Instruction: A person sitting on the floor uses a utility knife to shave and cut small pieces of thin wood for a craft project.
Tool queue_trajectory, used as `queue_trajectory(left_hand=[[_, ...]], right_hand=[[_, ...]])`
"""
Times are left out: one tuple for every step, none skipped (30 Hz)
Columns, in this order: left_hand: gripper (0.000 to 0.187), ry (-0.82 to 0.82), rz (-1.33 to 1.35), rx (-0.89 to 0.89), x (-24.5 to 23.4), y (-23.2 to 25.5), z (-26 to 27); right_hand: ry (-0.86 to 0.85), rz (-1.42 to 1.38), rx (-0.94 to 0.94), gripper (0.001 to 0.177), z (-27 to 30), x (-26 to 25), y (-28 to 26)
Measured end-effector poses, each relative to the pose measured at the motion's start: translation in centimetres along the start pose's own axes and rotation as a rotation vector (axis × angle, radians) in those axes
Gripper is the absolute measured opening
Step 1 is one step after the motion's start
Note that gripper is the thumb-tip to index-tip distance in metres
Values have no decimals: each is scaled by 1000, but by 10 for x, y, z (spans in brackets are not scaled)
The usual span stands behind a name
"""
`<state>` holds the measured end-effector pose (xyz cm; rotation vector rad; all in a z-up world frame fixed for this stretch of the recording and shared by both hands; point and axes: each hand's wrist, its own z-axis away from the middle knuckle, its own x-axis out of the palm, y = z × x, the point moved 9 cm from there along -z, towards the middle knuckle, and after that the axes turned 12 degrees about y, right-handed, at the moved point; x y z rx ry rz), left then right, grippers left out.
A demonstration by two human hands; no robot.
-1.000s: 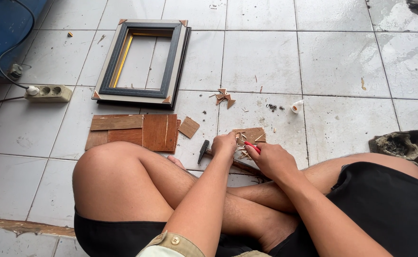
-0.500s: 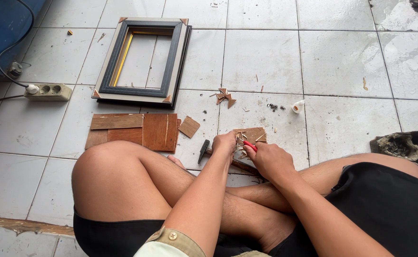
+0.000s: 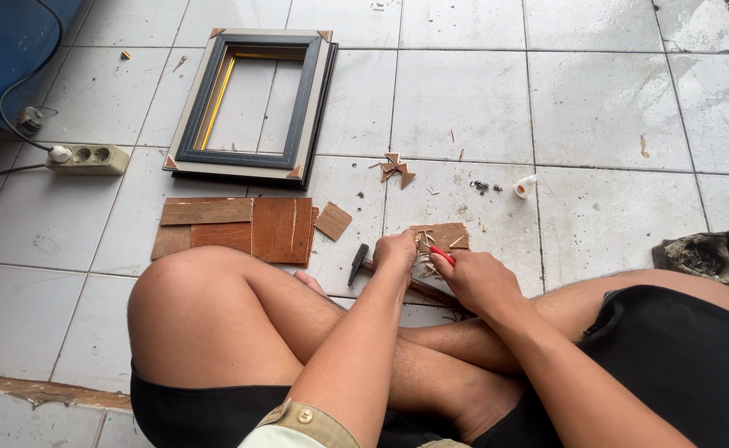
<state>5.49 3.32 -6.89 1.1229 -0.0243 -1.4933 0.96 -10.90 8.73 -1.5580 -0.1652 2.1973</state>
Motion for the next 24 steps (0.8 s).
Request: queue_trajectory(left_hand=[[26, -1, 0, 0, -3, 2, 3], [26, -9, 4, 1, -5, 5, 6], [27, -17, 7, 1, -7, 6, 9], [27, -18, 7, 0, -10, 9, 13], [27, -16, 3, -3, -14, 12, 17], [27, -14, 0, -5, -18, 15, 20], [27, -12, 0, -5, -18, 14, 19], [26, -12, 3, -6, -17, 14, 18], [25, -13, 6, -7, -16, 13, 17], [25, -14, 5, -8, -15, 12, 17], [23, -13, 17, -12, -15, 11, 17], [22, -12, 29, -16, -15, 10, 16], [22, -12, 29, -16, -14, 10, 16], [23, -18, 39, -19, -13, 9, 15], [23, -23, 51, -19, -12, 10, 14], [23, -23, 52, -17, -10, 9, 12], [23, -16, 62, -19, -9, 7, 11], [22, -10, 71, -22, -7, 5, 9], [22, -9, 72, -21, -11, 7, 12], [23, -9, 73, -17, -14, 9, 14], [23, -12, 73, -15, -16, 12, 17], [23, -12, 74, -15, -15, 12, 17], [22, -6, 72, -19, -15, 11, 16], [21, 0, 70, -23, -14, 10, 16]], right_hand=[[1, 1, 1, 54, 0, -1, -1], [-6, 2, 1, 55, 1, -1, -1], [-14, 4, 2, 55, 2, 0, -2], [-14, 5, 3, 55, 1, 0, -2], [-11, 19, -7, 55, 0, 0, -3], [-7, 32, -17, 54, -1, 1, -4], [-7, 32, -19, 54, -2, 2, -5], [-4, 44, -20, 54, -3, 3, -5], [-2, 57, -19, 55, -3, 4, -4], [-2, 58, -18, 55, -3, 4, -4], [-4, 71, -24, 54, -3, 4, -5], [-5, 83, -29, 54, -3, 3, -6], [-6, 83, -30, 54, -4, 4, -6], [-11, 87, -24, 55, -5, 5, -5], [-14, 91, -19, 56, -7, 5, -5], [-12, 90, -20, 56, -8, 6, -6], [-18, 94, -12, 56, -8, 7, -5], [-25, 98, -4, 56, -9, 8, -4], [-24, 98, -6, 56, -9, 9, -4], [-22, 100, -4, 55, -9, 9, -4], [-20, 103, -1, 55, -9, 9, -4], [-20, 104, -1, 55, -10, 10, -3], [-15, 81, 1, 55, -11, 11, -2], [-11, 58, 3, 55, -11, 11, -1]])
